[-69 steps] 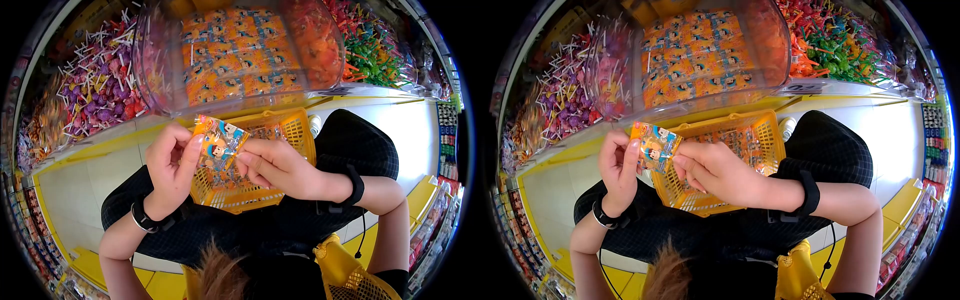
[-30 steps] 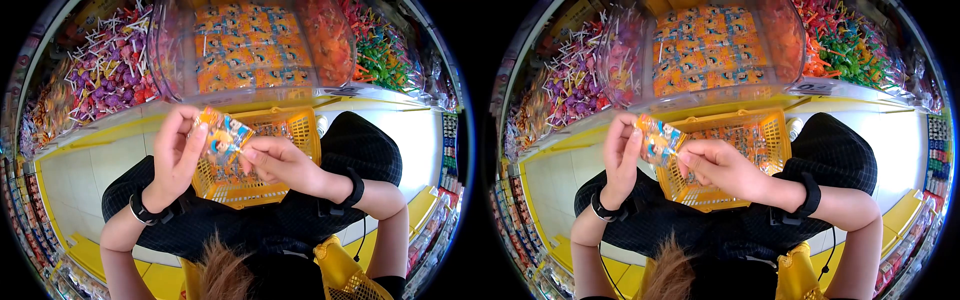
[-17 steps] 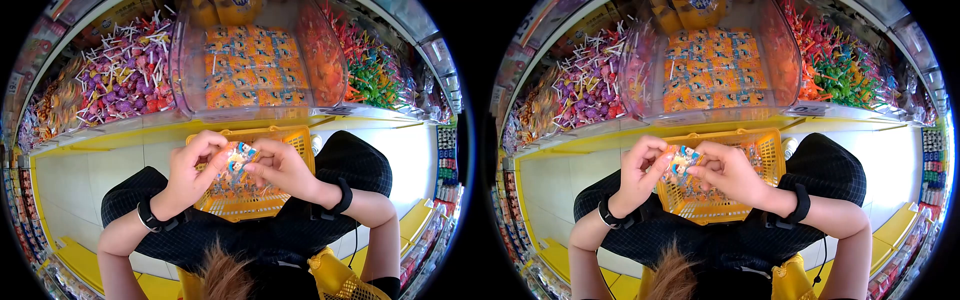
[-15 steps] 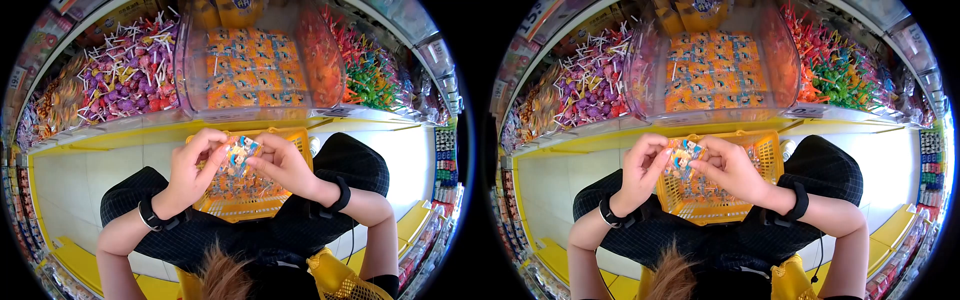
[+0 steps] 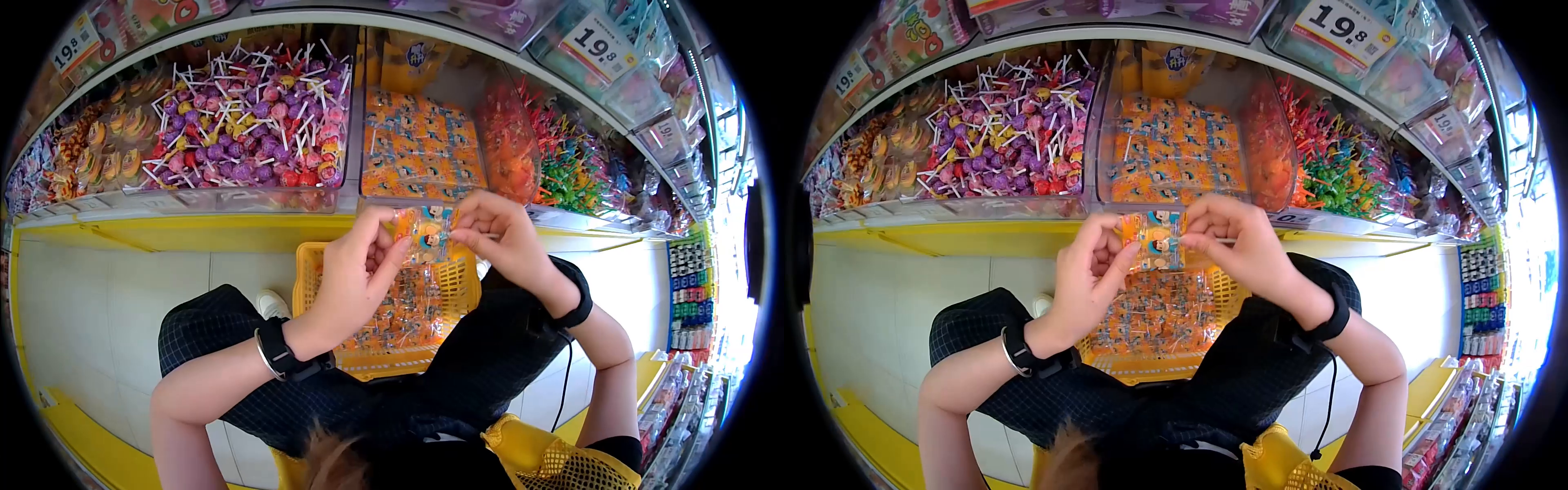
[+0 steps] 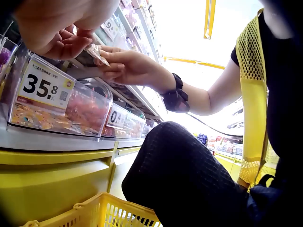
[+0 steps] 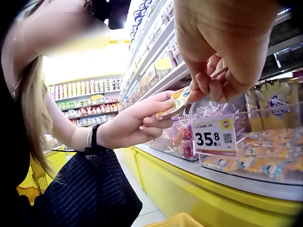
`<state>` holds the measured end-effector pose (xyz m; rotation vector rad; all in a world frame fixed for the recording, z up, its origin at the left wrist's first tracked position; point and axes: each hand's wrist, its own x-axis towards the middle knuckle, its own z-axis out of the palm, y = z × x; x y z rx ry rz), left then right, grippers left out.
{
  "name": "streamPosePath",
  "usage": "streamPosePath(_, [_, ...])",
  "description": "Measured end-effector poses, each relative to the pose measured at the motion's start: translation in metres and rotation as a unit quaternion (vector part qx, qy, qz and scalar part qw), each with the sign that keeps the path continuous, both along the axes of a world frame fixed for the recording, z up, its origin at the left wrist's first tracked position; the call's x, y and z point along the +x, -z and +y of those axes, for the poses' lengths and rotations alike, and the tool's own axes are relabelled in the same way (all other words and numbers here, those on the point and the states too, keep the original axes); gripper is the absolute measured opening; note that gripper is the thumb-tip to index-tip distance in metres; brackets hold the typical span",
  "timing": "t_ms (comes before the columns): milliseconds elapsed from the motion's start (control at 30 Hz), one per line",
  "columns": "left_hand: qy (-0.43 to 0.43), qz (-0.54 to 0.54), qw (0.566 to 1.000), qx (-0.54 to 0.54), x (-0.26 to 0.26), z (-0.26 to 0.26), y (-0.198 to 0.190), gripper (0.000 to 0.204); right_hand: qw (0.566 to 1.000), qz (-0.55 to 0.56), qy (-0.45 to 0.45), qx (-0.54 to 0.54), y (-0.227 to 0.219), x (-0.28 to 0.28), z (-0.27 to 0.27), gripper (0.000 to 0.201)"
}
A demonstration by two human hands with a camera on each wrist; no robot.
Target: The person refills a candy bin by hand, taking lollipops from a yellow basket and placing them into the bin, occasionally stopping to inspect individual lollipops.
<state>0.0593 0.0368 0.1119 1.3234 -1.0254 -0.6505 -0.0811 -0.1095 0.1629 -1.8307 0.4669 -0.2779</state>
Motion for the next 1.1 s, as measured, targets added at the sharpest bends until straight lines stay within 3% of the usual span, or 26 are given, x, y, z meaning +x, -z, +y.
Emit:
streamPosePath(133, [-0.001, 0.023, 1.0, -0.019, -0.004, 0.002, 0.001, 0.017, 0.997, 0.079, 0.005, -0.01, -0.022, 0.017, -0.011, 0.013])
streamPosePath(200, [-0.015, 0.067, 0.998, -0.007, -0.004, 0.004, -0.001, 0.014, 0.998, 0.043, 0.009, 0.037, -0.008, 0.025, -0.031, 0.017])
streamPosePath(267, [-0.01, 0.056, 0.998, -0.003, -0.005, 0.008, -0.001, 0.013, 0.985, -0.03, 0.038, 0.167, -0.001, 0.033, -0.049, 0.018])
streamPosePath(300, [0.009, 0.062, 0.998, 0.009, -0.006, 0.009, 0.004, 0.013, 0.979, -0.018, 0.081, 0.185, -0.002, 0.037, -0.056, 0.017])
streamPosePath(433, [0.038, 0.044, 0.998, 0.017, -0.012, 0.015, 0.008, 0.011, 0.952, -0.024, 0.106, 0.285, 0.011, 0.052, -0.081, 0.016])
streamPosePath(500, [0.054, 0.044, 0.997, 0.027, -0.013, 0.018, 0.009, 0.01, 0.933, 0.026, 0.132, 0.332, 0.015, 0.057, -0.086, 0.016])
streamPosePath(600, [0.062, 0.031, 0.997, 0.038, -0.015, 0.02, 0.008, 0.01, 0.931, 0.043, 0.088, 0.351, 0.042, 0.072, -0.116, 0.023])
streamPosePath(733, [0.076, 0.024, 0.996, 0.04, -0.017, 0.02, 0.008, 0.01, 0.919, 0.056, 0.104, 0.376, 0.041, 0.095, -0.116, 0.018])
streamPosePath(800, [0.083, 0.033, 0.995, 0.042, -0.018, 0.018, 0.007, 0.01, 0.934, 0.084, 0.072, 0.34, 0.041, 0.101, -0.116, 0.019])
streamPosePath(933, [0.083, 0.025, 0.996, 0.033, -0.022, 0.014, 0.006, 0.009, 0.94, 0.145, 0.119, 0.286, 0.048, 0.119, -0.121, 0.014])
streamPosePath(1033, [0.097, 0.019, 0.994, 0.04, -0.023, 0.013, 0.007, 0.01, 0.933, 0.209, 0.099, 0.276, 0.063, 0.124, -0.131, 0.013])
streamPosePath(1100, [0.105, 0.026, 0.993, 0.039, -0.026, 0.012, 0.005, 0.011, 0.932, 0.229, 0.019, 0.279, 0.075, 0.128, -0.143, 0.013])
